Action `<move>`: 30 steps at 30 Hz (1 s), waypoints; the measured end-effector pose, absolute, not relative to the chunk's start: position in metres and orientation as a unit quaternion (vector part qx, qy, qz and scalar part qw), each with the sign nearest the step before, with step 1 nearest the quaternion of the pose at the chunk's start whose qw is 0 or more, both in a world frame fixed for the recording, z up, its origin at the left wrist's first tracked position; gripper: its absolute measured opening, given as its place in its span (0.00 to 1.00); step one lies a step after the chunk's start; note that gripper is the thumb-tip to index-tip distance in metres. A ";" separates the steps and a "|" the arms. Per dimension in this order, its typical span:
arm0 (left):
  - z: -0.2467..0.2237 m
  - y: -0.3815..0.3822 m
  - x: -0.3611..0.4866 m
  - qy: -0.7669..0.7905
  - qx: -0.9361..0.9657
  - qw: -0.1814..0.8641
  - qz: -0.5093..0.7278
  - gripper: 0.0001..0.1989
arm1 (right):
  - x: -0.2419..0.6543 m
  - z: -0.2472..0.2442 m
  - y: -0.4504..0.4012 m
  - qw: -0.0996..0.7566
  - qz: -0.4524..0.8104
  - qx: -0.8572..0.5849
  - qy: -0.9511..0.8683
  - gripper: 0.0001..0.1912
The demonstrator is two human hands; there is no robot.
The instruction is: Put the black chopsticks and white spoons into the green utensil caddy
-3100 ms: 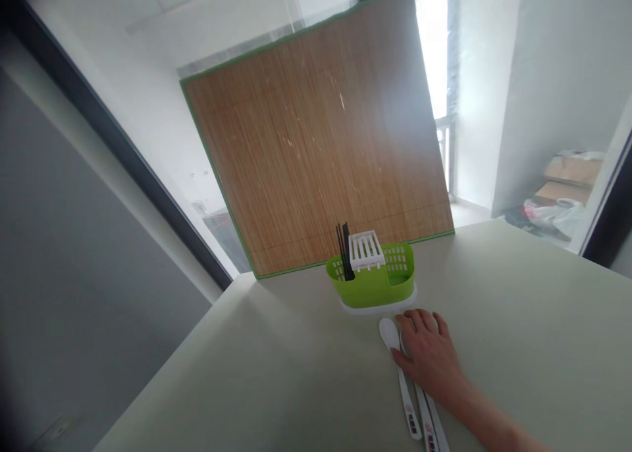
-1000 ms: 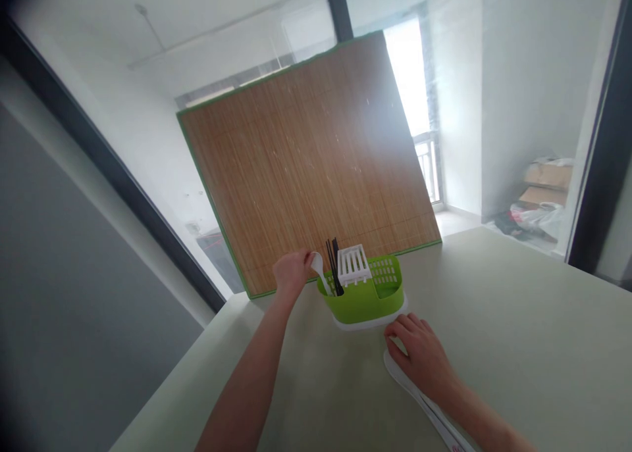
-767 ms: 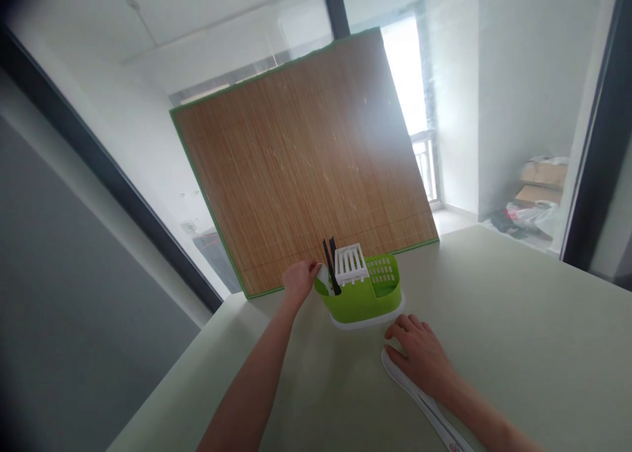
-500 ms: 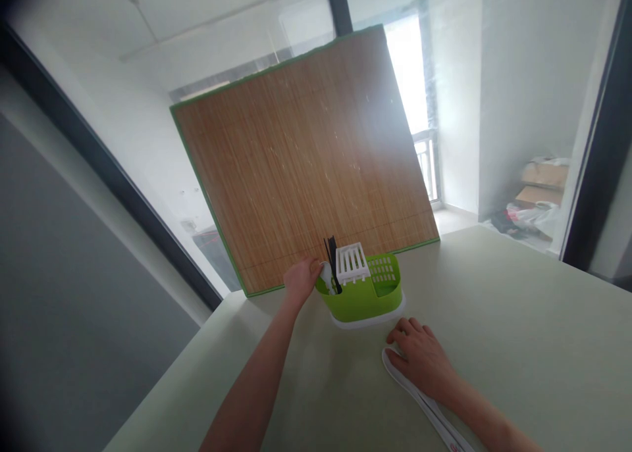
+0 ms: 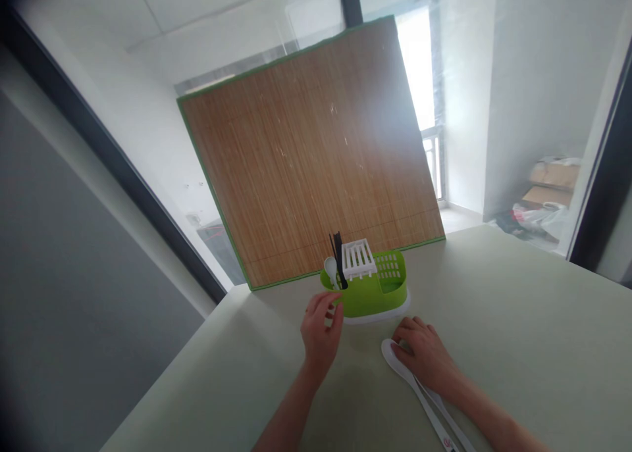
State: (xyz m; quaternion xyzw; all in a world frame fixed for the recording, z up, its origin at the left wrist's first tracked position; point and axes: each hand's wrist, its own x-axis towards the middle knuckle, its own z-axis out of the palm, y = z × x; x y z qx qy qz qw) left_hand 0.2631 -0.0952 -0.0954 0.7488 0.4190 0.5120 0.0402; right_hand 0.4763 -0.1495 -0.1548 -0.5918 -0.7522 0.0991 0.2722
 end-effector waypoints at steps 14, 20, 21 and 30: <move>-0.108 -0.144 0.308 0.375 0.801 0.230 0.406 0.08 | 0.467 -0.135 -0.169 0.546 0.094 -0.524 -0.647 0.10; -0.097 -0.145 0.303 0.388 0.791 0.186 0.435 0.04 | 0.465 -0.127 -0.175 0.531 0.046 -0.476 -0.700 0.09; -0.093 -0.143 0.300 0.392 0.786 0.176 0.445 0.05 | 0.466 -0.126 -0.174 0.523 0.045 -0.477 -0.705 0.10; -0.041 -0.114 0.251 0.435 0.679 0.089 0.584 0.05 | 0.505 -0.136 -0.147 0.277 0.115 -0.637 -0.711 0.15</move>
